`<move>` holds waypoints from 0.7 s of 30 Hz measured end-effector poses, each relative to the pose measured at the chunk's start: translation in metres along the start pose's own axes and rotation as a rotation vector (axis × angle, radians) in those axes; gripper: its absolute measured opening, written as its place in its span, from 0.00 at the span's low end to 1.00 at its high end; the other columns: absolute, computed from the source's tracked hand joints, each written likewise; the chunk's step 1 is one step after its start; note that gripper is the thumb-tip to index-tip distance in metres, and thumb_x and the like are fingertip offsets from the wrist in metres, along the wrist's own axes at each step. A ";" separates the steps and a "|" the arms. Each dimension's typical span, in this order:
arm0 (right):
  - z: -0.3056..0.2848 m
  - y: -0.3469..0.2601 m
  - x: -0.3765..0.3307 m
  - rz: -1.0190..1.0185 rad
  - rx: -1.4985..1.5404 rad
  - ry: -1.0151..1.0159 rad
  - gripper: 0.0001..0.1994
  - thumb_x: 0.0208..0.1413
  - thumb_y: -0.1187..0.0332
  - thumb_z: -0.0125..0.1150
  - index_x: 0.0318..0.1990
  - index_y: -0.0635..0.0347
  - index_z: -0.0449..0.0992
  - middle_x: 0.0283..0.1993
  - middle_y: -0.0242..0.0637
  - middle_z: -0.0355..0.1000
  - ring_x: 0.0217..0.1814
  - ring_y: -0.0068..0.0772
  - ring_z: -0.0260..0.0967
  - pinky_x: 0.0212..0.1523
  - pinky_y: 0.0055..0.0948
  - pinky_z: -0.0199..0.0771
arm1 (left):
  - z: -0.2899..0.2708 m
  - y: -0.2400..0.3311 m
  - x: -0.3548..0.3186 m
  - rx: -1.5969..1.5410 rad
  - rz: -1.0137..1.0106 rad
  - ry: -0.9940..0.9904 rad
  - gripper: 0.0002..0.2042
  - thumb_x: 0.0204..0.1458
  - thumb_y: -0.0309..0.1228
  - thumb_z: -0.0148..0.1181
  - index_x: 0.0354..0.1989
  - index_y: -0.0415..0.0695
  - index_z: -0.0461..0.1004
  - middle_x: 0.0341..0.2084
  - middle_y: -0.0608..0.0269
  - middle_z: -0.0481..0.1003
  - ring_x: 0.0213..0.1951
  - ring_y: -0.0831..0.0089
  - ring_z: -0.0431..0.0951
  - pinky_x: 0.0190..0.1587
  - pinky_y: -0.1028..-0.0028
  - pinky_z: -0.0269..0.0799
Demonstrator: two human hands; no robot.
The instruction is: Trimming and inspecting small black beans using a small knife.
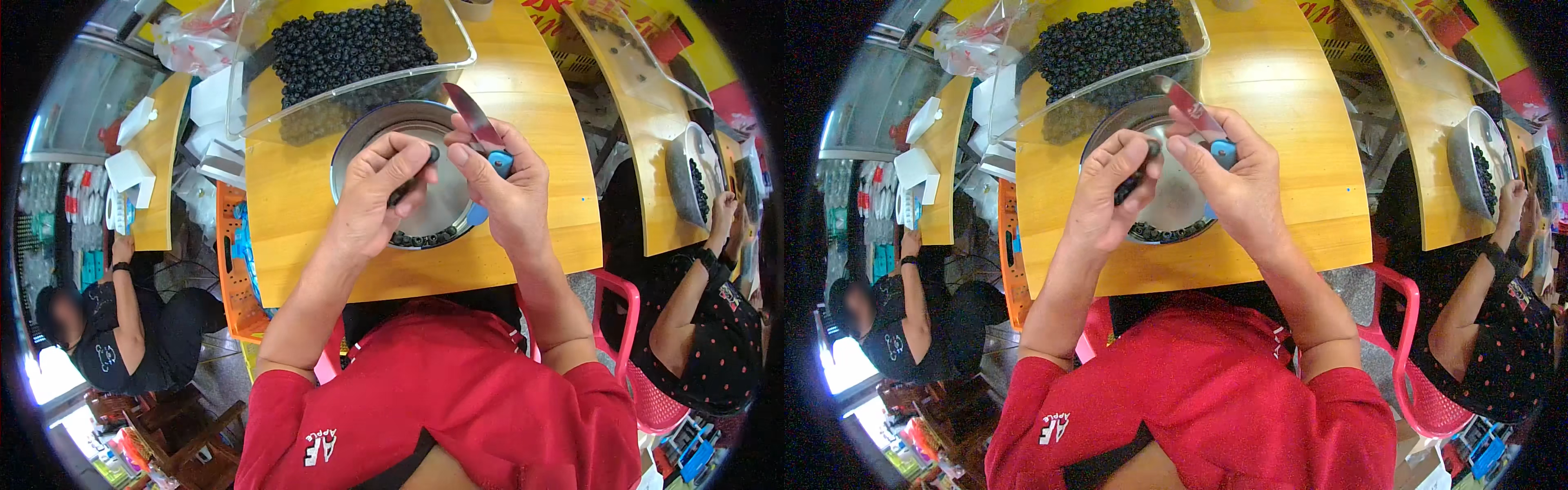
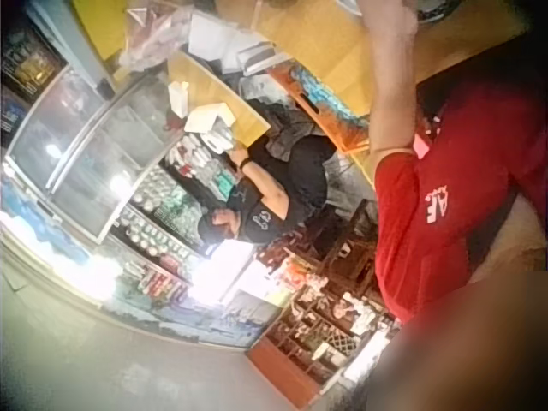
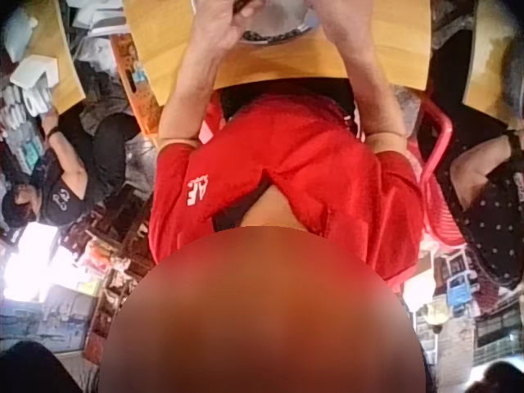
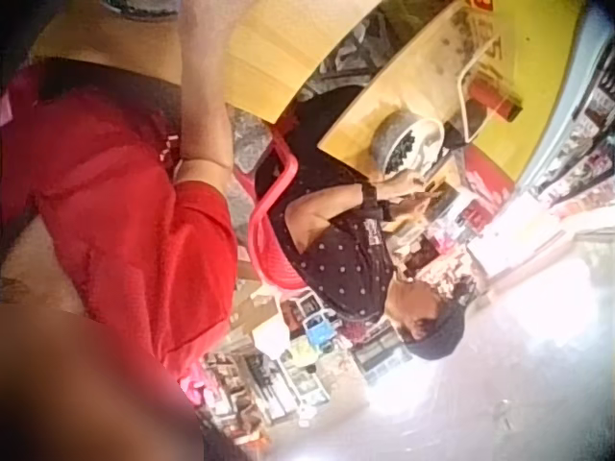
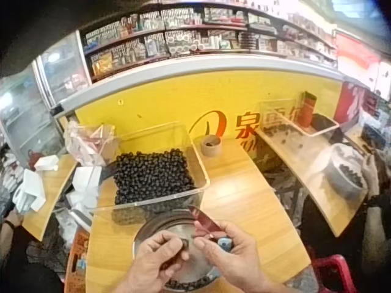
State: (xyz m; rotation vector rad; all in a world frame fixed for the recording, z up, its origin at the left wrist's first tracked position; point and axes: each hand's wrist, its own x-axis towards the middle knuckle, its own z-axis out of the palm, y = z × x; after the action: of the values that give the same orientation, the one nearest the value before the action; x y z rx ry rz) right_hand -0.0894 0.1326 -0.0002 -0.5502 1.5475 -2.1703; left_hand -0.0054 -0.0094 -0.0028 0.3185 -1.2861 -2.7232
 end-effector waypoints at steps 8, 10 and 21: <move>0.004 -0.001 -0.004 0.015 0.002 -0.048 0.16 0.53 0.74 0.63 0.50 0.64 0.73 0.34 0.26 0.74 0.20 0.07 0.53 0.19 0.12 0.49 | 0.003 -0.007 -0.004 -0.085 -0.030 0.013 0.08 0.56 0.35 0.58 0.34 0.44 0.72 0.26 0.68 0.72 0.18 0.86 0.63 0.19 0.87 0.54; 0.003 -0.005 -0.006 0.078 0.040 -0.074 0.15 0.54 0.74 0.62 0.49 0.64 0.73 0.31 0.25 0.72 0.19 0.07 0.52 0.17 0.13 0.47 | -0.002 -0.007 -0.007 -0.101 -0.054 -0.005 0.08 0.56 0.36 0.58 0.34 0.44 0.72 0.26 0.68 0.72 0.18 0.86 0.62 0.19 0.87 0.54; -0.024 0.001 0.001 0.165 0.143 -0.041 0.15 0.60 0.73 0.52 0.53 0.70 0.69 0.35 0.32 0.71 0.16 0.08 0.49 0.17 0.12 0.46 | -0.115 0.043 -0.122 -0.148 0.175 -0.041 0.12 0.52 0.35 0.56 0.38 0.40 0.68 0.27 0.59 0.67 0.16 0.81 0.62 0.16 0.85 0.58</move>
State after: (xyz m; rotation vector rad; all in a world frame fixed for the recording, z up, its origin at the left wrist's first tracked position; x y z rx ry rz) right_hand -0.1026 0.1503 -0.0086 -0.4034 1.3532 -2.1101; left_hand 0.1411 -0.0996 -0.0233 0.1302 -1.0587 -2.6680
